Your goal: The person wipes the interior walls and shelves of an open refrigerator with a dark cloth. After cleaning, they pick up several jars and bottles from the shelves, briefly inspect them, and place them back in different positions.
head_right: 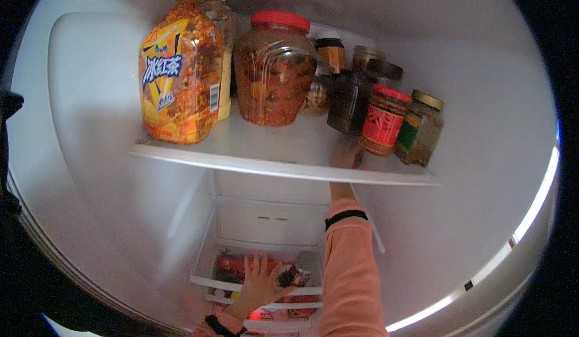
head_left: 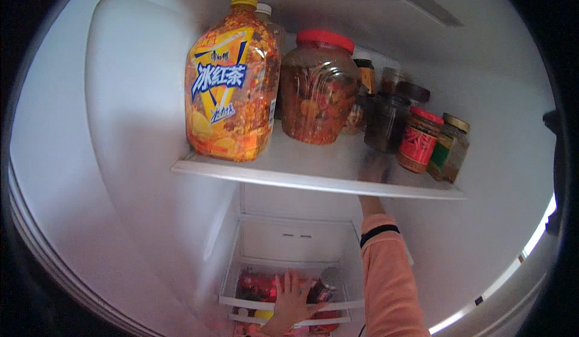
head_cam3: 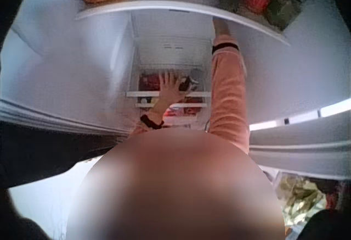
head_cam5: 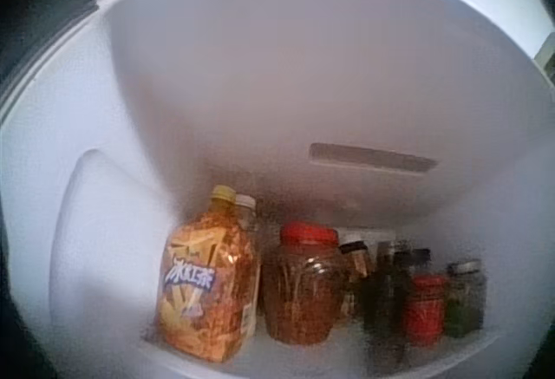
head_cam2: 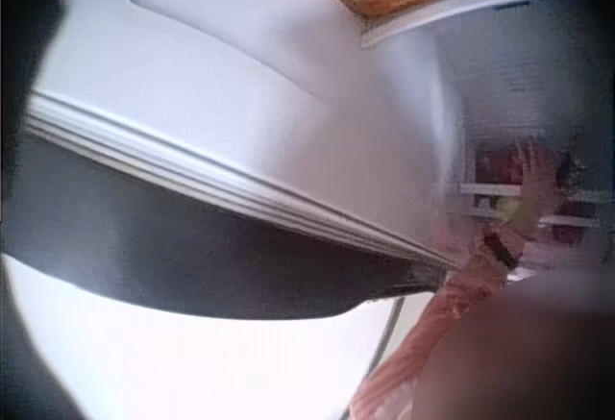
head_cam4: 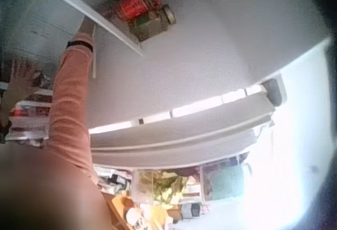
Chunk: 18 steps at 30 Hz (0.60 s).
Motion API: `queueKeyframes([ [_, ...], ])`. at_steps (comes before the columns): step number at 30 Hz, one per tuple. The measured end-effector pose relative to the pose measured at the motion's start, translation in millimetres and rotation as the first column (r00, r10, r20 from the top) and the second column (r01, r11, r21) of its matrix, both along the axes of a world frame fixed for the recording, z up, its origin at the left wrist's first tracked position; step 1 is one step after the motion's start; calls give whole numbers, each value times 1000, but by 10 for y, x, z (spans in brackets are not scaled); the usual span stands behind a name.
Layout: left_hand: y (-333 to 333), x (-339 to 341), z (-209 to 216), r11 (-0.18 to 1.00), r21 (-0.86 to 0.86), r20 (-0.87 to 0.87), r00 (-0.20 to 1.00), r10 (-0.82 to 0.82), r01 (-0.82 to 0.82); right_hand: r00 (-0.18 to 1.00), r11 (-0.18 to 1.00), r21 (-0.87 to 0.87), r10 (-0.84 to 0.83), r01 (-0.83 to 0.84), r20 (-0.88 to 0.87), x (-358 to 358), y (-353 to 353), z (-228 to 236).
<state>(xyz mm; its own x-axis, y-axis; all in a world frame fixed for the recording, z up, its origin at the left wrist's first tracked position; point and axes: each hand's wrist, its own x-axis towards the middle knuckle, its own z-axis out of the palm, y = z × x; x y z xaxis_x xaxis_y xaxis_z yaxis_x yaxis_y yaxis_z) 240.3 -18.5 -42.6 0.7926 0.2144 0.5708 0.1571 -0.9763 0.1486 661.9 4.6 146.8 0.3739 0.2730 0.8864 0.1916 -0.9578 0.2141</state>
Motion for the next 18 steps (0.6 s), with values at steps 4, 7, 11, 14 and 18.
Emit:
queueKeyframes([
  [4, 18, 4, -3, 999, 23, -11, 999, 33, -33, 978, 972, 184, 169, -145, -120, 120, 135, -60],
  [7, 15, -2, -27, 1000, -18, 135, 991, -4, 6, 967, 986, 115, 145, -123, -208, -17, 119, -15],
  [11, 30, -3, -24, 999, -46, 185, 983, -3, 11, 941, 998, -51, 24, -44, -338, -402, -19, 40],
  [14, 35, 20, -23, 996, -75, 214, 977, -21, 38, 915, 903, -425, -226, 67, -335, -846, -319, 67],
  [18, 9, 22, -72, 997, -69, 178, 984, -6, 18, 867, 686, -702, -453, 190, -208, -1670, -828, 192],
])
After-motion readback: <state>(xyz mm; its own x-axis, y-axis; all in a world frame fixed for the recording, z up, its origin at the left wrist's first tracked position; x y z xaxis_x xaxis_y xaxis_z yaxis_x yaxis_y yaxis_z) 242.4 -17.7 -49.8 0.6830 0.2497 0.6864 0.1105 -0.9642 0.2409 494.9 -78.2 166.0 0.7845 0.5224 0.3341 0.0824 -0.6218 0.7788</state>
